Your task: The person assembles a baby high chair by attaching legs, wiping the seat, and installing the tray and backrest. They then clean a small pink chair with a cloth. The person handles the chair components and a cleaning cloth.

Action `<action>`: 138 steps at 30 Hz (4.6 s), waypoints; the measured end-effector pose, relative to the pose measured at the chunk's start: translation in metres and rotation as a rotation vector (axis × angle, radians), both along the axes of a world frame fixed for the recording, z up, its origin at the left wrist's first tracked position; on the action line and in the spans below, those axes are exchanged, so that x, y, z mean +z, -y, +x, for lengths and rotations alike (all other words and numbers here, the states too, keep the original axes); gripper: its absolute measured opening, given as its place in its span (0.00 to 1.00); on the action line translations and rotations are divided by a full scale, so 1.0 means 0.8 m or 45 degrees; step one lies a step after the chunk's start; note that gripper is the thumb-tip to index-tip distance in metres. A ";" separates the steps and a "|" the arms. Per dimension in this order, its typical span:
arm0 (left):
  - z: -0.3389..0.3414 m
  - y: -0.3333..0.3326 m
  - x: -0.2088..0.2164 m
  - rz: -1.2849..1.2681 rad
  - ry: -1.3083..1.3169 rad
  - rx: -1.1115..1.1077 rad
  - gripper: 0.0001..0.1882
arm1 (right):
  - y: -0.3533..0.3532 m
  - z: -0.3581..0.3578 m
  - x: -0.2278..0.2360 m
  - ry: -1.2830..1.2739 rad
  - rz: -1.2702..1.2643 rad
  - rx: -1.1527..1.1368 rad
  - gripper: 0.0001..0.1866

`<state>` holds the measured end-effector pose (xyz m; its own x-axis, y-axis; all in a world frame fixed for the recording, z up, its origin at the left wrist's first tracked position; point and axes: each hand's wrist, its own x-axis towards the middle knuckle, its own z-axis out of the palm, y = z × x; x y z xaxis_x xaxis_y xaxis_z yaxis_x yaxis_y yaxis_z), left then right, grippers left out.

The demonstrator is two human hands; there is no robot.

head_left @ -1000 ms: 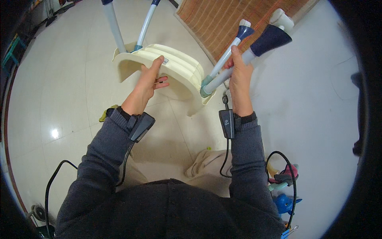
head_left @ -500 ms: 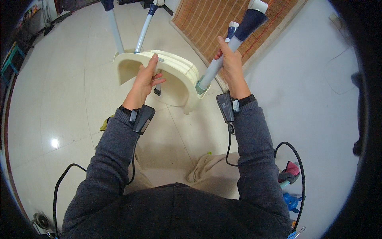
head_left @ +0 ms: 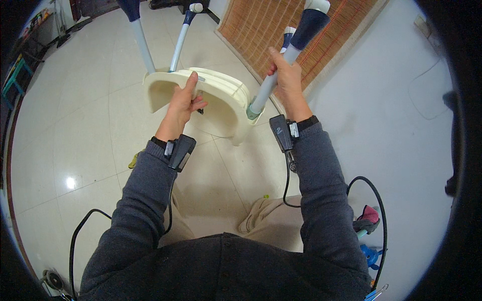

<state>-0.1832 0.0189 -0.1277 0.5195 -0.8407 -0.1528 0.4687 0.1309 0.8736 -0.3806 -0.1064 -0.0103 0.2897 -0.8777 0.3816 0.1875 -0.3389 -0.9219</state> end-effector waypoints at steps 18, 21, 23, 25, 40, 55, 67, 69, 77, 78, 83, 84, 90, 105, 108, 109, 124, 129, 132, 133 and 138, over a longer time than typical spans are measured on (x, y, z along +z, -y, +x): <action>-0.003 -0.001 0.004 0.071 -0.026 0.086 0.37 | 0.029 -0.047 -0.126 -1.429 -0.285 0.075 0.31; -0.004 -0.001 0.007 0.097 -0.007 0.088 0.38 | 0.022 -0.033 -0.132 -1.410 -0.367 -0.073 0.31; -0.004 -0.001 0.008 0.090 0.014 0.080 0.40 | 0.016 -0.030 -0.134 -1.367 -0.362 -0.124 0.29; -0.003 -0.001 0.009 0.087 0.036 0.068 0.41 | 0.011 -0.030 -0.136 -1.358 -0.393 -0.189 0.29; -0.009 0.000 0.007 0.086 0.059 0.100 0.41 | 0.002 -0.025 -0.141 -1.291 -0.392 -0.327 0.32; -0.001 -0.007 0.007 0.156 0.095 -0.042 0.45 | -0.020 -0.025 -0.136 -1.343 -0.296 -0.300 0.26; 0.022 -0.028 -0.019 0.304 0.078 -0.473 0.39 | -0.038 -0.033 -0.185 -1.299 -0.258 -0.394 0.37; 0.022 -0.026 -0.026 0.278 0.057 -0.471 0.38 | -0.032 -0.035 -0.192 -1.332 -0.261 -0.368 0.37; 0.025 -0.026 -0.053 0.281 0.003 -0.553 0.35 | -0.020 -0.036 -0.208 -1.261 -0.350 -0.344 0.40; 0.025 -0.026 -0.056 0.259 0.001 -0.546 0.35 | -0.020 -0.036 -0.207 -1.258 -0.389 -0.348 0.40; 0.022 -0.026 -0.063 0.209 -0.016 -0.511 0.35 | -0.019 -0.036 -0.206 -1.162 -0.146 -0.305 0.27; 0.021 -0.026 -0.064 0.199 -0.016 -0.499 0.35 | -0.018 -0.036 -0.208 -1.154 -0.116 -0.308 0.27; 0.021 -0.025 -0.068 0.192 0.028 -0.502 0.34 | -0.005 -0.041 -0.219 -1.188 -0.283 -0.305 0.26; 0.048 -0.019 -0.046 0.219 -0.226 -0.732 0.28 | 0.006 -0.041 -0.171 -1.348 -0.391 -0.299 0.20; 0.059 -0.016 -0.043 0.215 -0.288 -0.792 0.27 | -0.005 -0.035 -0.147 -1.485 -0.396 -0.302 0.20; 0.065 -0.015 -0.041 0.238 -0.298 -0.795 0.27 | -0.007 -0.030 -0.141 -1.547 -0.347 -0.291 0.20; 0.108 -0.009 -0.002 0.303 -0.367 -1.098 0.32 | 0.023 0.008 -0.060 -1.722 -0.265 -0.231 0.18; 0.107 -0.009 0.023 0.208 -0.322 -1.140 0.38 | 0.051 0.002 -0.030 -1.796 -0.309 -0.133 0.18; 0.124 -0.004 0.056 0.355 0.015 -1.397 0.37 | 0.053 -0.002 -0.020 -1.814 -0.372 -0.151 0.19; 0.139 0.003 0.072 0.418 0.157 -1.588 0.34 | 0.052 -0.002 -0.018 -1.798 -0.362 -0.152 0.20; 0.165 0.069 0.150 0.019 0.635 -1.706 0.24 | 0.052 -0.001 -0.018 -1.770 -0.332 -0.147 0.19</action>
<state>-0.0511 -0.0360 -0.0081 -0.6502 -0.7312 -0.2065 -0.1219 -0.1678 0.9783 -0.3813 -0.1478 -0.0244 0.4900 -0.8717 0.0014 -0.8462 -0.4760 -0.2395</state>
